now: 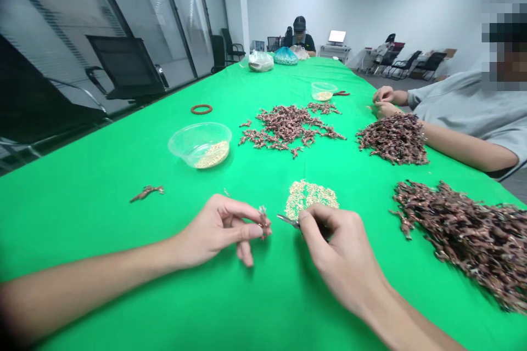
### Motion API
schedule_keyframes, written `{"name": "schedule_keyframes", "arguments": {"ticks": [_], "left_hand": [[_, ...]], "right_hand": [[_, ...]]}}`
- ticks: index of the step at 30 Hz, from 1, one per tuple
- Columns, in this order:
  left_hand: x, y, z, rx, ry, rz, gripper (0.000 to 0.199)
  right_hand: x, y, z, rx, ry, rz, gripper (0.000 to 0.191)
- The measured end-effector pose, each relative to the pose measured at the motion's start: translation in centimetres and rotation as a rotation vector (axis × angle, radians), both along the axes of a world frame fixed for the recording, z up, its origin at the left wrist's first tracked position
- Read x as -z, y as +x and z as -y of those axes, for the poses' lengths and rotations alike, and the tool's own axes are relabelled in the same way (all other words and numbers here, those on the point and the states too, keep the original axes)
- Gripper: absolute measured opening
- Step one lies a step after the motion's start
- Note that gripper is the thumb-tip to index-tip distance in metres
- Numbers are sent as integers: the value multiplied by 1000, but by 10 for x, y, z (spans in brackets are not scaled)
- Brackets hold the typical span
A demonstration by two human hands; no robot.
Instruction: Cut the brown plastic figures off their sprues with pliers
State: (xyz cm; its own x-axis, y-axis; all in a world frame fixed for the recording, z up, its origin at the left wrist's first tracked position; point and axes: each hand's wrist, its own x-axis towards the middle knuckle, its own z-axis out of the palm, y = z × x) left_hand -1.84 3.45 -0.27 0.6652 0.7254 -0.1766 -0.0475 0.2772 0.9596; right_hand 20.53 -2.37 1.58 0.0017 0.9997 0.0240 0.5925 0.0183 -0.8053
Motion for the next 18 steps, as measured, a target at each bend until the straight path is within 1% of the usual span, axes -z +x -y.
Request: {"name": "schedule_keyframes", "arguments": {"ticks": [3, 6, 10, 14, 16, 18], "left_hand": [[3, -1, -1, -30, 70, -11, 27], [5, 0, -2, -42, 154, 7, 25], [0, -1, -2, -43, 261, -44, 27], [-6, -2, 0, -71, 444, -107, 22], [-6, -3, 2, -91, 459, -88, 21], [-3, -3, 4, -102, 375, -50, 22]], "right_hand": [[1, -1, 3, -3, 146, 25, 37], [2, -3, 5, -37, 292, 70, 28], [7, -4, 7, -96, 457, 134, 15], [13, -4, 8, -110, 642, 241, 5], [16, -5, 9, -104, 721, 287, 6], [19, -7, 10, -115, 755, 312, 7]]}}
